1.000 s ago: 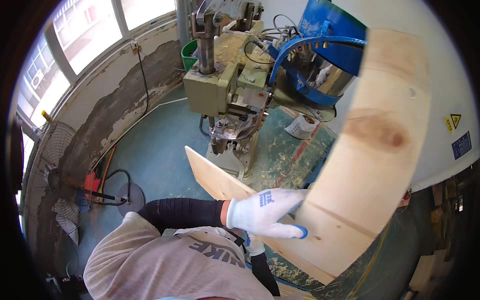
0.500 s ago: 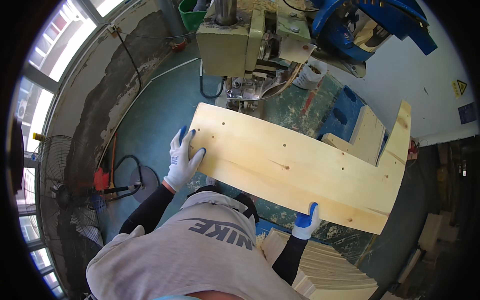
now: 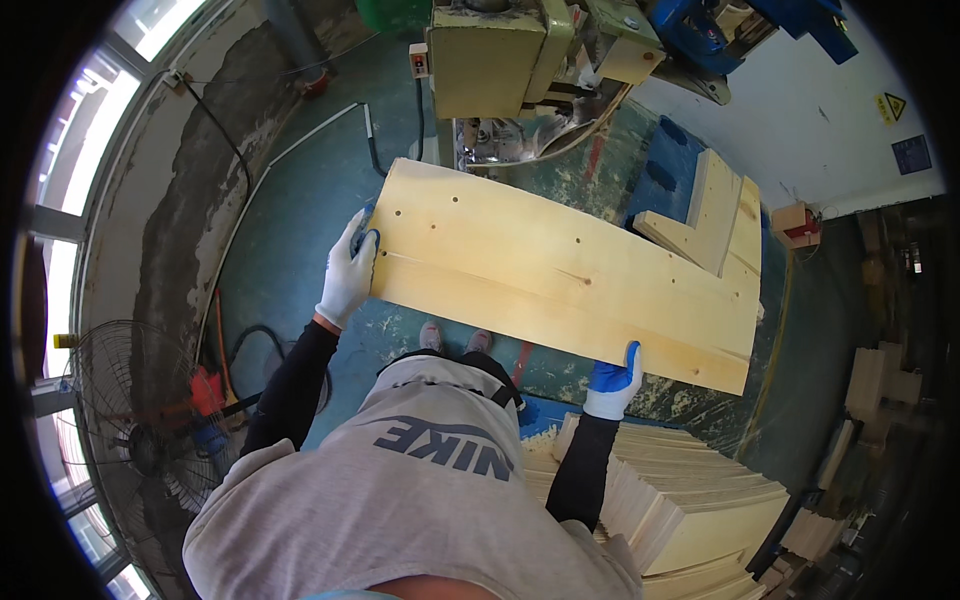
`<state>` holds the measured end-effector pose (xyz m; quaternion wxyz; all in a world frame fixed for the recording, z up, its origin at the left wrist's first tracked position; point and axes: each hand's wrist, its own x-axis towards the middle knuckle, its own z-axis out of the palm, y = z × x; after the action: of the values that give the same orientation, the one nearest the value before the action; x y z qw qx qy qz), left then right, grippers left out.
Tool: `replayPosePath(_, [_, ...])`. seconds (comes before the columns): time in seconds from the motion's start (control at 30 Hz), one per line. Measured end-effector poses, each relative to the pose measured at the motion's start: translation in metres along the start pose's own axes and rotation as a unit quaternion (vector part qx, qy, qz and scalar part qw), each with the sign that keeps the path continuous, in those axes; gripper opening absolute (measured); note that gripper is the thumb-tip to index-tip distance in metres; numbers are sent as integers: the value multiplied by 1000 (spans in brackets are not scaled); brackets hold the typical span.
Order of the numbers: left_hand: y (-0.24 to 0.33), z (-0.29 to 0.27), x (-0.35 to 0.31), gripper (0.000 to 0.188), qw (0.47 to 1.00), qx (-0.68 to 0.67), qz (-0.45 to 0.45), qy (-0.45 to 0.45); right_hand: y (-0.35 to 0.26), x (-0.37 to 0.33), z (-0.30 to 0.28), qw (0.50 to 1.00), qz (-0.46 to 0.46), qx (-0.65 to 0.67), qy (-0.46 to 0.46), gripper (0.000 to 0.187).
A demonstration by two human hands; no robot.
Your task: The person picks up a wooden panel from a stack, places it into a machine to punch holes, and then sets it onto a blue pallet on the floor.
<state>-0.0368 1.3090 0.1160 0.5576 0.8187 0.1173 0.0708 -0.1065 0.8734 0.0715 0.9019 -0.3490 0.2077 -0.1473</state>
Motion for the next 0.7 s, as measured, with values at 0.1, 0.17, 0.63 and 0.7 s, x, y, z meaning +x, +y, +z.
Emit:
replayPosePath(0.1, [-3,8,6,44,998,-46,25,21,2,15,-9,999,27,26,-26,37])
replayPosePath(0.17, [-2,8,11,44,998,-28,53,32,6,20,-7,999,24,23,-2,37])
replayPosePath(0.63, [6,21,56,42,998,35,42,13,1,67,13,999,31,-10,-8,40])
replayPosePath(0.7, [-10,19,56,41,997,50,50,25,-3,56,26,998,55,-41,-9,41])
